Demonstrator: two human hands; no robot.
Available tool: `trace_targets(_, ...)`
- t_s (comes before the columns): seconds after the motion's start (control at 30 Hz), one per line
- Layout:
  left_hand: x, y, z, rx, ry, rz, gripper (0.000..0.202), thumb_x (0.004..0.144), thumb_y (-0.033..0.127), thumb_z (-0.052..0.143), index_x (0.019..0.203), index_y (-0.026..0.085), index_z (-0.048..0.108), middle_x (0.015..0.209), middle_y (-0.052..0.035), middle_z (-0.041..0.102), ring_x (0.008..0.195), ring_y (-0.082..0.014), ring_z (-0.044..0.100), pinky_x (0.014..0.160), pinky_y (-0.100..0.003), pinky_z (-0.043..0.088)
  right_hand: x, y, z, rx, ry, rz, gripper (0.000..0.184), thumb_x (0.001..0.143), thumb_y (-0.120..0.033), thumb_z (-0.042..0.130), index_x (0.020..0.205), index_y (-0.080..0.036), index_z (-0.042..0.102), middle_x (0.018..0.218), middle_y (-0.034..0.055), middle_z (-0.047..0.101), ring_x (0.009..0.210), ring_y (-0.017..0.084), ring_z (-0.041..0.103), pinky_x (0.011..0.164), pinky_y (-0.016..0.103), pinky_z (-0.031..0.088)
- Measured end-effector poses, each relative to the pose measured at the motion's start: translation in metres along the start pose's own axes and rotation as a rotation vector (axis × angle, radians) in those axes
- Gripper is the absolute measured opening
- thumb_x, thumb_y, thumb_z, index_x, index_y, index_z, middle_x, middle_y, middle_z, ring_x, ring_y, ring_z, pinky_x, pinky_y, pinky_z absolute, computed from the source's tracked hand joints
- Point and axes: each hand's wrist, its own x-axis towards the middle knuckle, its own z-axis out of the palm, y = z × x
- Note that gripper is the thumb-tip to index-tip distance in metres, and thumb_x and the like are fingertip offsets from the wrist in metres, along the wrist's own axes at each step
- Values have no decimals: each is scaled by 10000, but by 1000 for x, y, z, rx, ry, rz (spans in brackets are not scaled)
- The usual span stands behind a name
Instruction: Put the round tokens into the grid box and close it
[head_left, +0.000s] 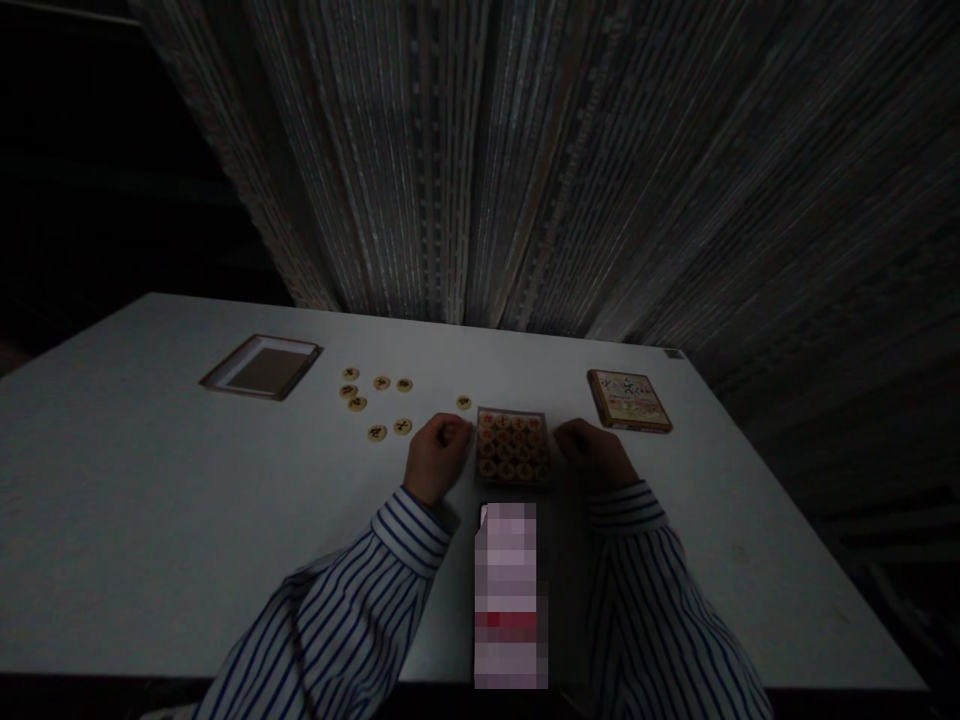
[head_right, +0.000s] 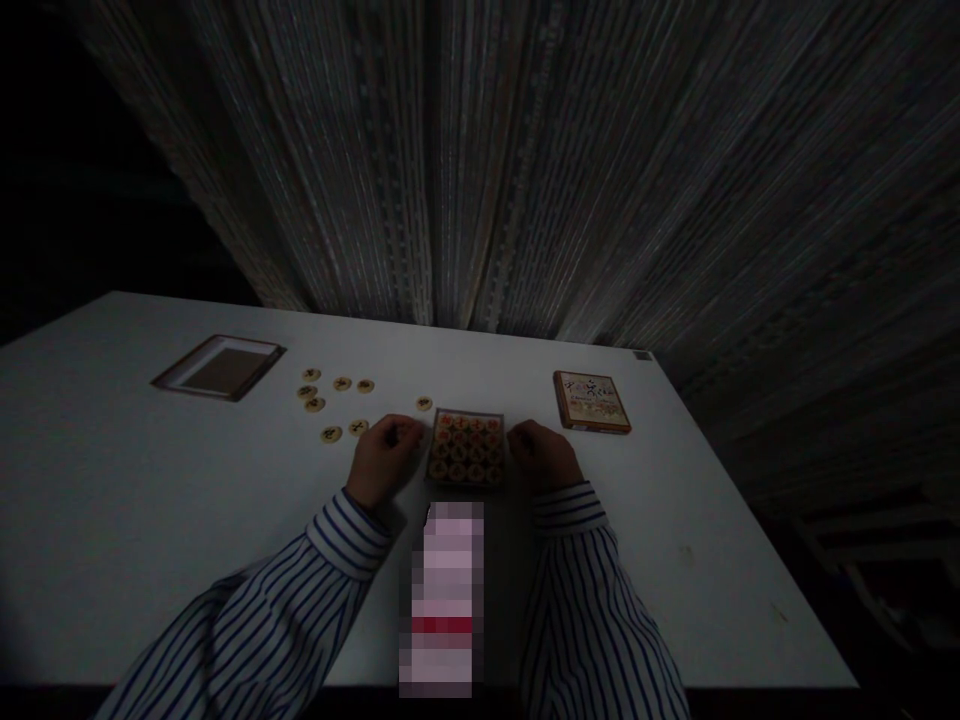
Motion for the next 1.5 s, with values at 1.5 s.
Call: trace_targets(1.5,-9,3,-27,150,-54,175,267,728,385,497,762,148,614,710,-37,626,660,-145,551,632,-251,402,-2,-4,-3,411,204,45,302,812,-371,336,690,-179,535,523,-4,554,521,124,526,543,237,400)
